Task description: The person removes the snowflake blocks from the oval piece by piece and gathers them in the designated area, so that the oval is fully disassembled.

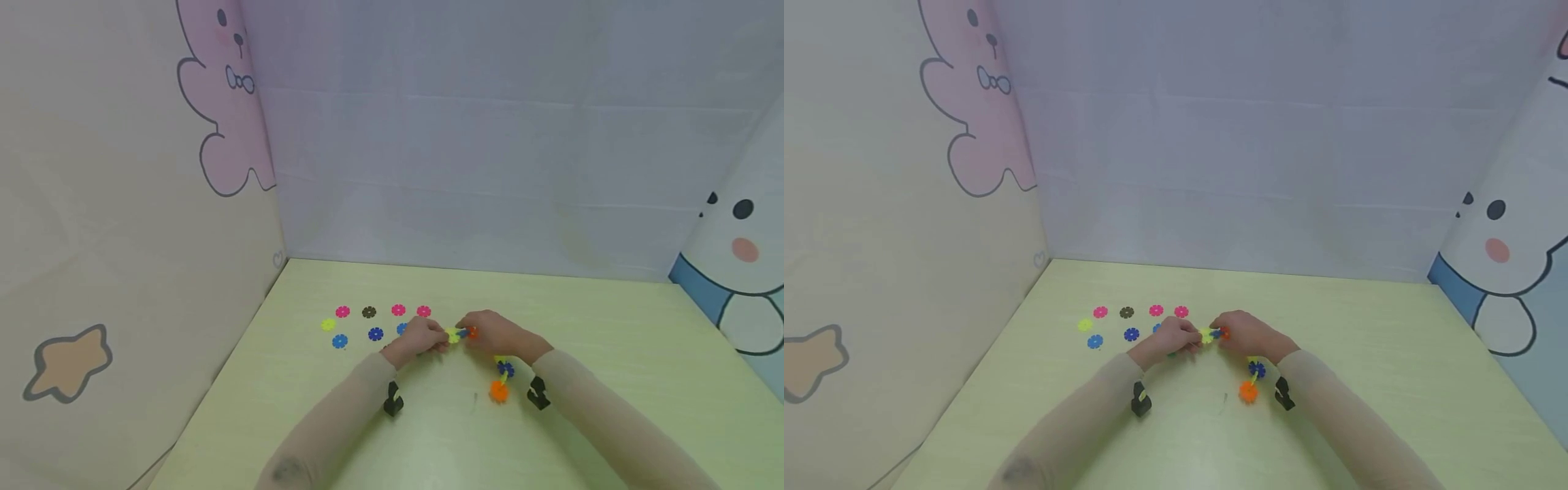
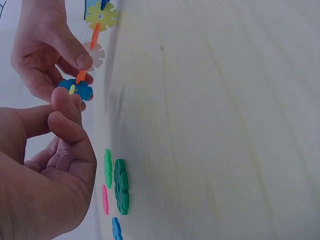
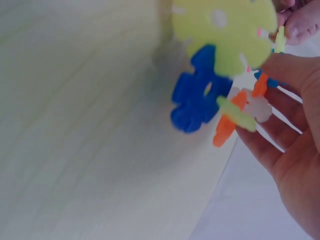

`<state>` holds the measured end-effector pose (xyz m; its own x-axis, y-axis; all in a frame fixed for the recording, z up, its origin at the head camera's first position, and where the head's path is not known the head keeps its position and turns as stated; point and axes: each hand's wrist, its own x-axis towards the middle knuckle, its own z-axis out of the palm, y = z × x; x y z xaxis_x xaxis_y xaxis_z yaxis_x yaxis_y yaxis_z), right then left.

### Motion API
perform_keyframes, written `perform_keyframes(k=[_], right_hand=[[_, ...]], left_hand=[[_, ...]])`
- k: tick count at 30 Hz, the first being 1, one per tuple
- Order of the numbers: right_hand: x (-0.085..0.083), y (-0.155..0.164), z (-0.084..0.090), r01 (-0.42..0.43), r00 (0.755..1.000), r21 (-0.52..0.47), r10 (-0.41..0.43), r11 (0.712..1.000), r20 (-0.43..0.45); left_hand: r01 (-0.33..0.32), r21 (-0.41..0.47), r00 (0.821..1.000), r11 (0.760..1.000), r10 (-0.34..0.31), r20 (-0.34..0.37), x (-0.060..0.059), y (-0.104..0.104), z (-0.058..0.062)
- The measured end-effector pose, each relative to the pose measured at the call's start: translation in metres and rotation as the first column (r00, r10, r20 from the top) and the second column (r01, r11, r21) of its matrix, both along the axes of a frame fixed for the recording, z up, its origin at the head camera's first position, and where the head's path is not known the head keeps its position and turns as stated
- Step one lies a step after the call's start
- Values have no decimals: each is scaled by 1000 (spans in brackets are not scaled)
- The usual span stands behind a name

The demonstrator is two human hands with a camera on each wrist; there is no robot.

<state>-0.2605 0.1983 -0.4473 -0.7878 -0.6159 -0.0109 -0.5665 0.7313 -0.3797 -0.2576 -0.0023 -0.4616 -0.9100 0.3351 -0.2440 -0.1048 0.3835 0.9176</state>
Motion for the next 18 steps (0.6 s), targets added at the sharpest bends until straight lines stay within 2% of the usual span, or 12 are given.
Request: perform_keyframes(k=[9, 18], right_hand=[[1, 10, 2, -72, 997, -32, 71, 997, -24], [-1, 11, 0, -45, 999, -26, 45, 999, 14]], left_hand=[[44, -12, 999, 999, -44, -27, 0, -7, 0], [49, -74, 998, 996, -51, -31, -3, -5, 3]])
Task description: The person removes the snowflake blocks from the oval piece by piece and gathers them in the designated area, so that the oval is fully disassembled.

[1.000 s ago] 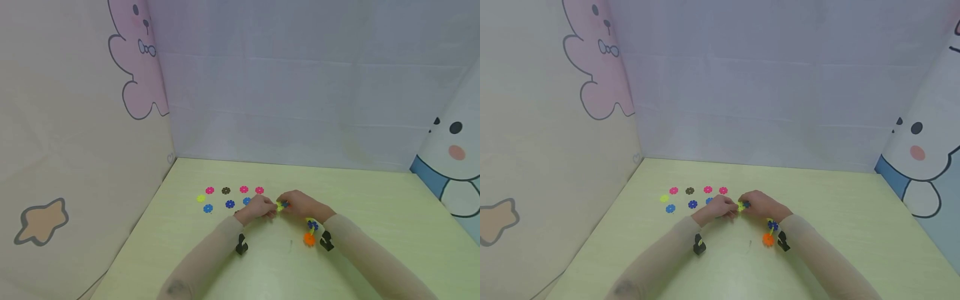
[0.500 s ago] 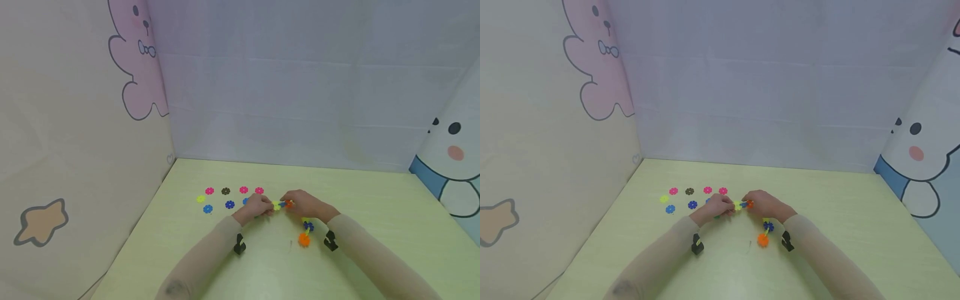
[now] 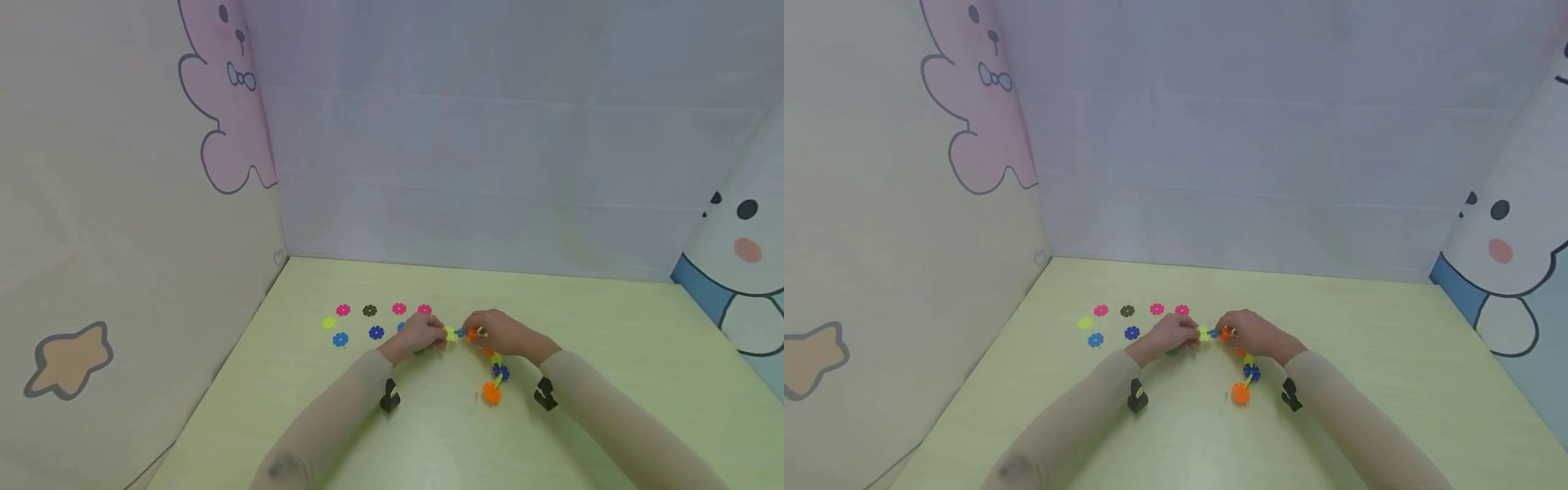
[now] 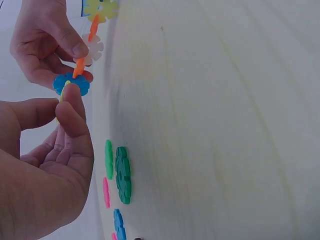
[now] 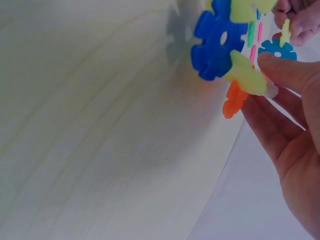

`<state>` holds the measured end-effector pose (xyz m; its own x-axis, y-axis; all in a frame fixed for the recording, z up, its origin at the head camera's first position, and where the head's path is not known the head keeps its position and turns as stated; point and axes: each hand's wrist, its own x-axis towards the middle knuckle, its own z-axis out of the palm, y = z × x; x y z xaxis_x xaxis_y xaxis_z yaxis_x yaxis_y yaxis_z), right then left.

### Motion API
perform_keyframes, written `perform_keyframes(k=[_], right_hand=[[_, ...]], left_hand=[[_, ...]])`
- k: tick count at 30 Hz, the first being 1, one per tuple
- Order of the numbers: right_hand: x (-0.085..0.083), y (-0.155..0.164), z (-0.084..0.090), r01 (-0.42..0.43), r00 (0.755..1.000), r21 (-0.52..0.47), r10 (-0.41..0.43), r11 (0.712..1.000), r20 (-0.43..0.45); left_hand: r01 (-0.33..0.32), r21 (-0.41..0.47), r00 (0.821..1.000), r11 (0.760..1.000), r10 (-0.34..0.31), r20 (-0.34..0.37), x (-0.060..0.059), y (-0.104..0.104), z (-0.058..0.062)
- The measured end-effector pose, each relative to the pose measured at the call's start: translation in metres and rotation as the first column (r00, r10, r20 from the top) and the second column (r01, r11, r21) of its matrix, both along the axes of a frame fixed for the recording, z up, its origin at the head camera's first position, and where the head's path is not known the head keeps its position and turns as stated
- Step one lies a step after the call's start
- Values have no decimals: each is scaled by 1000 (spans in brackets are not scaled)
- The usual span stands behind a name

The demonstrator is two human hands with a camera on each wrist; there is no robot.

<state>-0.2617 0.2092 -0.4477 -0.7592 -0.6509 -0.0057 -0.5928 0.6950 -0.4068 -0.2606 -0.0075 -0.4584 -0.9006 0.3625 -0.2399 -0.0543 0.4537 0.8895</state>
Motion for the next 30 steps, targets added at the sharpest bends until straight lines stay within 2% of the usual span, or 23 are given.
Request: perform_keyframes(k=[7, 12, 14, 20, 30], right_hand=[[1, -4, 3, -31, 999, -13, 31, 999, -12], [2, -5, 4, -23, 1000, -15, 23, 1000, -16], [2, -5, 3, -18, 1000, -21, 18, 1000, -7], [1, -6, 4, -11, 1000, -26, 11, 1000, 5], [-1, -6, 4, -21, 1000, -13, 21, 1000, -10]], left_hand=[[43, 43, 999, 998, -43, -1, -6, 4, -7], [-3, 92, 998, 996, -2, 56, -8, 5, -9], [-16, 92, 998, 996, 11, 56, -9, 6, -9], [-22, 58, 999, 998, 20, 35, -7, 6, -7], [-89, -52, 996, 995, 88, -18, -4, 10, -2]])
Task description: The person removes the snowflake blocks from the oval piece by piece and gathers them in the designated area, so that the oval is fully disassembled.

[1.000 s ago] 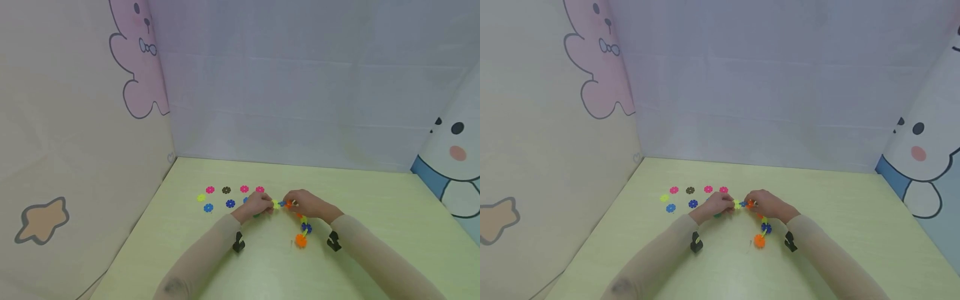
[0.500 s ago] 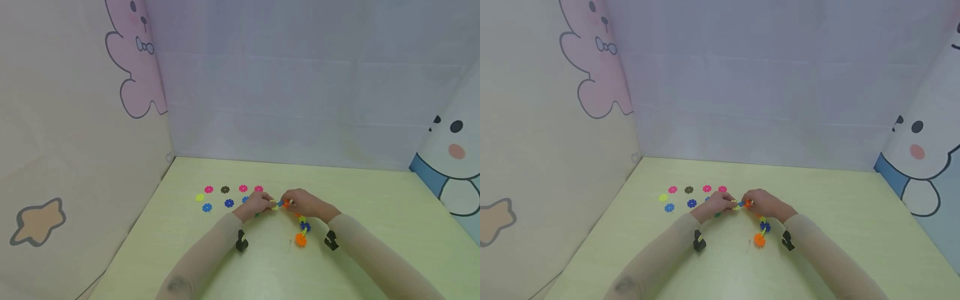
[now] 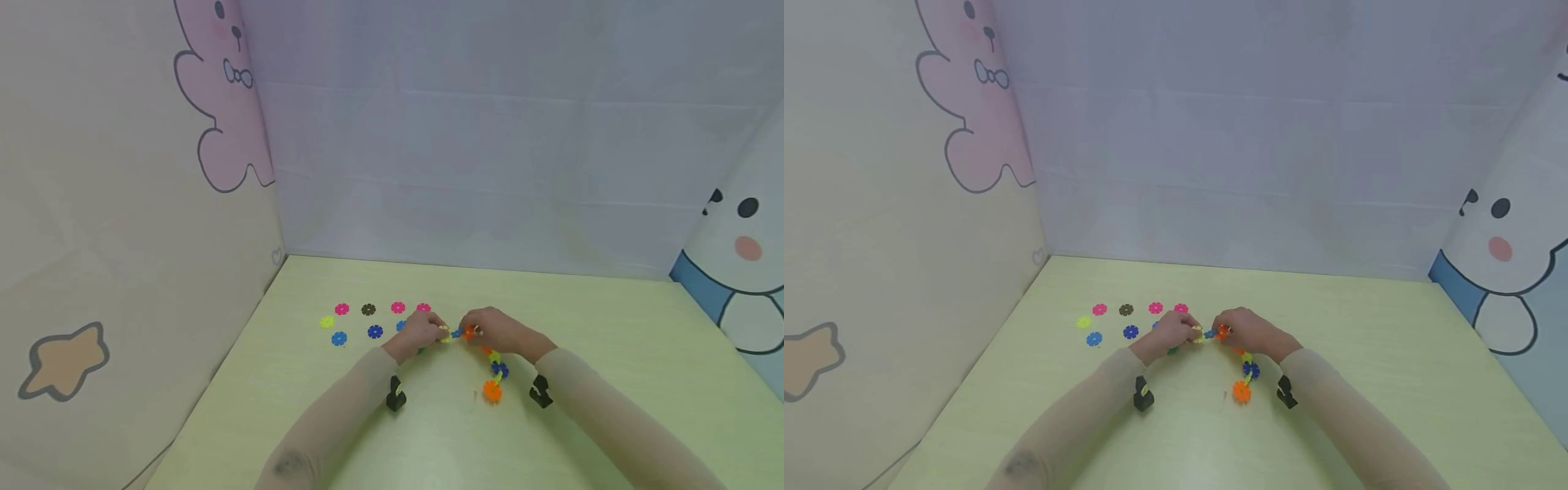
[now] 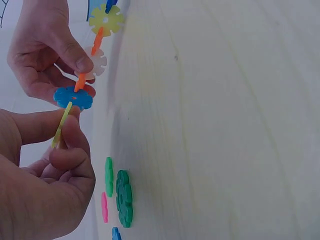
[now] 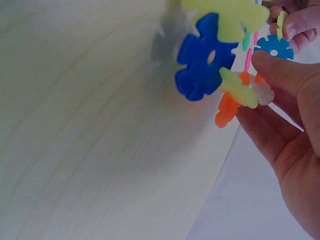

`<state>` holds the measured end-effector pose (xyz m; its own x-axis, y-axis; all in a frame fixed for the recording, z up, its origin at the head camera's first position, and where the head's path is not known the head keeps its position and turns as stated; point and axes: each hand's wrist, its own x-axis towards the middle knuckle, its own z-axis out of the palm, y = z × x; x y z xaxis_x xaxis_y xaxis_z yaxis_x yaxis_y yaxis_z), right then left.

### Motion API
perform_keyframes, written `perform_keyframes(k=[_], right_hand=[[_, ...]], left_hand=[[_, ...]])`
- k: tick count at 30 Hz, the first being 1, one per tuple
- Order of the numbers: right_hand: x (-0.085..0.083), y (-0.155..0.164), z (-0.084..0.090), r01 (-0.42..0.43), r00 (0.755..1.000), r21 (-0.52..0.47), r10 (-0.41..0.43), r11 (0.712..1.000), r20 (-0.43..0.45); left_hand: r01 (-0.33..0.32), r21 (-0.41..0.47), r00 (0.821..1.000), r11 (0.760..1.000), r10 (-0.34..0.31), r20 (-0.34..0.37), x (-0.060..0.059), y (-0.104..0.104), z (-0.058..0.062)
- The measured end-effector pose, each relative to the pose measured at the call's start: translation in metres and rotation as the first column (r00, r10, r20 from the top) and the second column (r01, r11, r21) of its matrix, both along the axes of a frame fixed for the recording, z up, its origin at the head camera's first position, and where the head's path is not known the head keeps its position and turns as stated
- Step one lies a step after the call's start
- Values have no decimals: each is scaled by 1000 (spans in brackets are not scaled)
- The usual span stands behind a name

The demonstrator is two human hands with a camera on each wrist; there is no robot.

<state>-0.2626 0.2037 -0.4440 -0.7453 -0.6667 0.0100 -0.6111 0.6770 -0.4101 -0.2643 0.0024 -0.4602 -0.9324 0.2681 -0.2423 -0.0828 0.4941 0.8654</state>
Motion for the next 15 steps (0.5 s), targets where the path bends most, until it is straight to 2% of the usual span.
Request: perform_keyframes(k=[6, 15], right_hand=[[1, 4, -1, 34, 999, 4, -34, 999, 18], [1, 9, -5, 83, 994, 27, -85, 996, 70]], left_hand=[[10, -47, 999, 999, -12, -44, -1, -3, 3], [1, 26, 999, 1000, 1, -52, -10, -26, 2]])
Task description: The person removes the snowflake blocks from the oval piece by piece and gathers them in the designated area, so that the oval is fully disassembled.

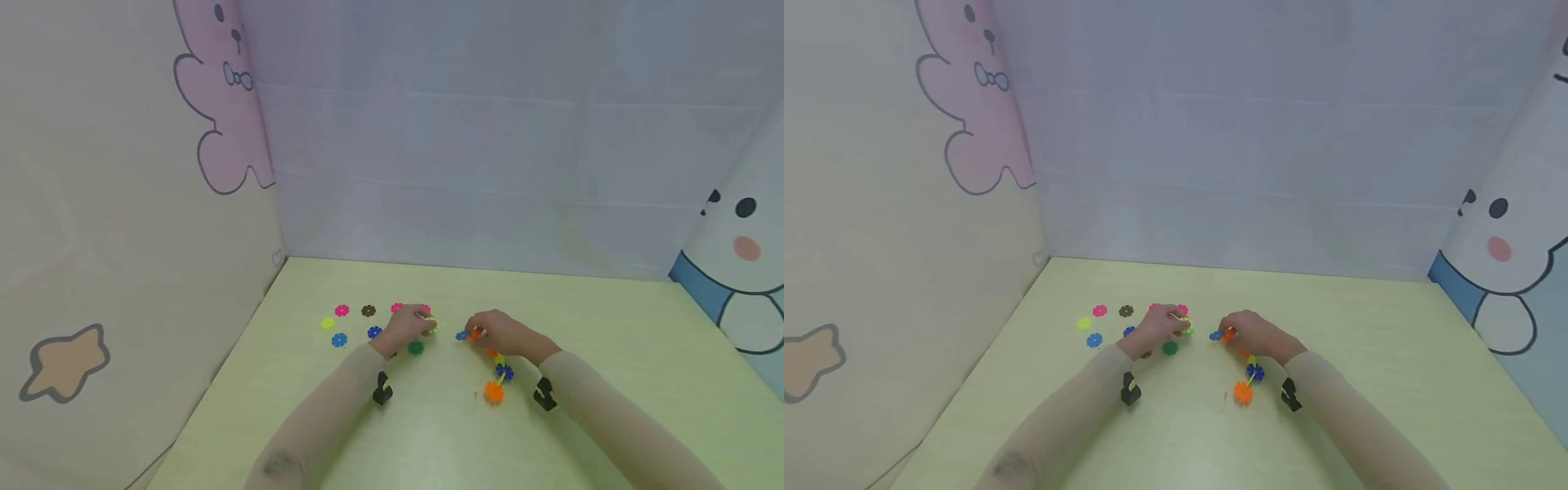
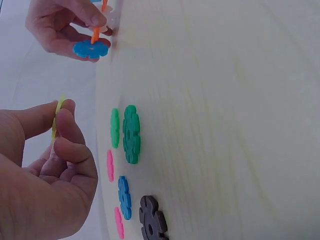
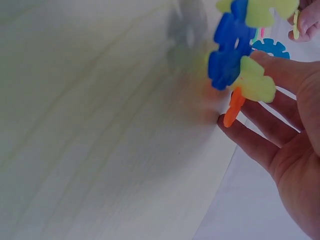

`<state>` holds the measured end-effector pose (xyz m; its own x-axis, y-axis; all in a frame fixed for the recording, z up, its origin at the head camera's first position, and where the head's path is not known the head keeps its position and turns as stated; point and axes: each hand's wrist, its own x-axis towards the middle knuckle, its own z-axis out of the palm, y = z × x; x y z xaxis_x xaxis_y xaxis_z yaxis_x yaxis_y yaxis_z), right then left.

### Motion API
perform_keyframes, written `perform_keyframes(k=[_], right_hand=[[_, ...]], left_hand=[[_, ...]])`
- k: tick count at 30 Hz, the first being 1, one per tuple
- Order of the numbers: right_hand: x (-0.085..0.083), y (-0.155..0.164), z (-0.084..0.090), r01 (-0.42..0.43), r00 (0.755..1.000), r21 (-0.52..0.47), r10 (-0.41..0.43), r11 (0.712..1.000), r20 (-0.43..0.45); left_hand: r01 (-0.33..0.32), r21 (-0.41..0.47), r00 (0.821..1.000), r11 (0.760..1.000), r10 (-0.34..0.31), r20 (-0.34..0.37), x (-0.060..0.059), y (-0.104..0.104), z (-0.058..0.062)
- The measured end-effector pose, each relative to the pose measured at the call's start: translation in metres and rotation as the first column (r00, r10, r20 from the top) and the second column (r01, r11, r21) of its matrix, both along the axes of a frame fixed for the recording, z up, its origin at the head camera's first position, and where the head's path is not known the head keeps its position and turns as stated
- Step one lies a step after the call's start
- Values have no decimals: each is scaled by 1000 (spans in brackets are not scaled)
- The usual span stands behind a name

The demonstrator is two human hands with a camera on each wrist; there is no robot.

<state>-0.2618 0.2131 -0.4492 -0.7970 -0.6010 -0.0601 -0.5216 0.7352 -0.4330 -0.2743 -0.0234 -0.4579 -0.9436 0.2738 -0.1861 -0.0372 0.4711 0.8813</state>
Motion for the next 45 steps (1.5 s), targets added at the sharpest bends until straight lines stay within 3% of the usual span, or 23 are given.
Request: perform_keyframes(k=[10, 18, 26, 34, 45], right_hand=[[0, 2, 0, 3, 1000, 2, -3, 1000, 8], [1, 1, -2, -13, 1000, -6, 13, 1000, -6], [2, 2, -1, -30, 999, -11, 30, 999, -13], [2, 1, -2, -20, 1000, -12, 20, 1000, 17], [2, 2, -4, -59, 998, -21, 59, 998, -25]], left_hand=[[10, 30, 999, 1000, -9, -34, -16, 5, 2], [8, -62, 999, 998, -10, -32, -25, 19, 4], [12, -162, 997, 987, -25, -76, -36, 33, 0], [14, -261, 997, 965, -35, -75, -37, 42, 4], [-17, -325, 995, 946, -17, -102, -37, 52, -1]])
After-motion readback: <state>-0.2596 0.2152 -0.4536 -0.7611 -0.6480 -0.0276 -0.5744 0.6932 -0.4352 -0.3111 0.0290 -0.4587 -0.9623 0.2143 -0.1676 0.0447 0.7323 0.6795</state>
